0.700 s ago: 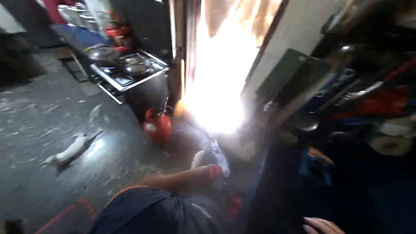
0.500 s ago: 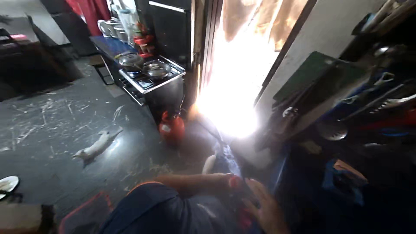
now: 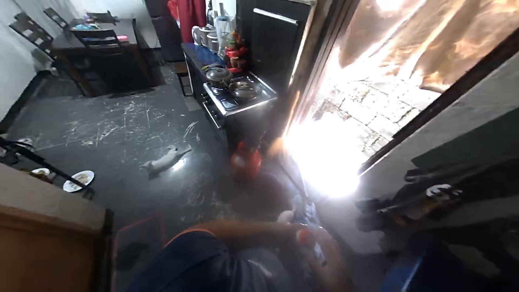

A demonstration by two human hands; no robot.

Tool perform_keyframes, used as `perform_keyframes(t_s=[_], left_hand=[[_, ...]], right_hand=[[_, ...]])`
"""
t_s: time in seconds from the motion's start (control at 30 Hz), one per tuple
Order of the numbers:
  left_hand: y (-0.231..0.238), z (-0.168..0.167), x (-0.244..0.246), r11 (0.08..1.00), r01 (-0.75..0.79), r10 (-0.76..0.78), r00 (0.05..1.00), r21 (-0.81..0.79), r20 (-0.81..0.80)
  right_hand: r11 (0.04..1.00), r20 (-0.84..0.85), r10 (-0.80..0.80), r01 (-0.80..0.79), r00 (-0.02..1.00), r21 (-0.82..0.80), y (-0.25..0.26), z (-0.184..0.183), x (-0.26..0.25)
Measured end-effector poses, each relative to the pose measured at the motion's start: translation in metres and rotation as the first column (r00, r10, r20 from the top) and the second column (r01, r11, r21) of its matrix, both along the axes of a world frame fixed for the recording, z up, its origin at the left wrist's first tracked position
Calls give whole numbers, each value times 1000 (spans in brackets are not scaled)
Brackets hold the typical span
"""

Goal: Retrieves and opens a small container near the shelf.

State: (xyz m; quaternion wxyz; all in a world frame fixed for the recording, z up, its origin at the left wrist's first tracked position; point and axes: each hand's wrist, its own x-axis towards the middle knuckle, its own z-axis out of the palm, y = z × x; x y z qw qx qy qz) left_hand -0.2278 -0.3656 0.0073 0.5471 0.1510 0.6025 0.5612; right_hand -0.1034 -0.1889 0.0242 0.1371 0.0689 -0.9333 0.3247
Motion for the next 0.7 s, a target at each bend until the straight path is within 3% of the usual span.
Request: perform_keyframes(t_s=[0.1, 0.2, 0.33, 0.4, 0.5, 0.6, 0.63, 0.67, 0.7], left_hand=[[-38, -15, -49, 999, -17, 21, 997, 49, -78], [-98, -26, -101, 987, -134, 132, 991, 88, 33], [-200, -15, -166, 924, -381, 374, 920, 42, 120], [-255, -20, -188, 844, -536, 529, 831, -4, 171], [-332, -17, -205, 697, -717, 685, 669, 7, 289], [-384, 28, -205, 450, -890, 876, 424, -73, 231], [-406, 17, -209, 372, -927, 903, 347, -57, 255], [-432, -12, -213, 307, -952, 900, 290, 1, 325], [-454, -36, -215, 235, -971, 889, 235, 50, 393]], right_hand=[[992, -110, -67, 54, 992, -116, -29, 3, -42], [979, -164, -146, 118, 976, -168, -73, 2, -100], [979, 17, -134, 135, 991, -151, -129, -25, -180], [987, 180, -84, 107, 980, -122, -147, -57, -213], [997, 486, -55, 77, 872, -26, -162, -109, -255], [998, 710, 43, -68, 703, 7, -176, -167, -293], [987, 694, 122, -163, 710, -6, -179, -184, -299], [961, 535, 248, -274, 808, -31, -179, -201, -296], [916, 142, 400, -392, 906, -83, -186, -210, -293]])
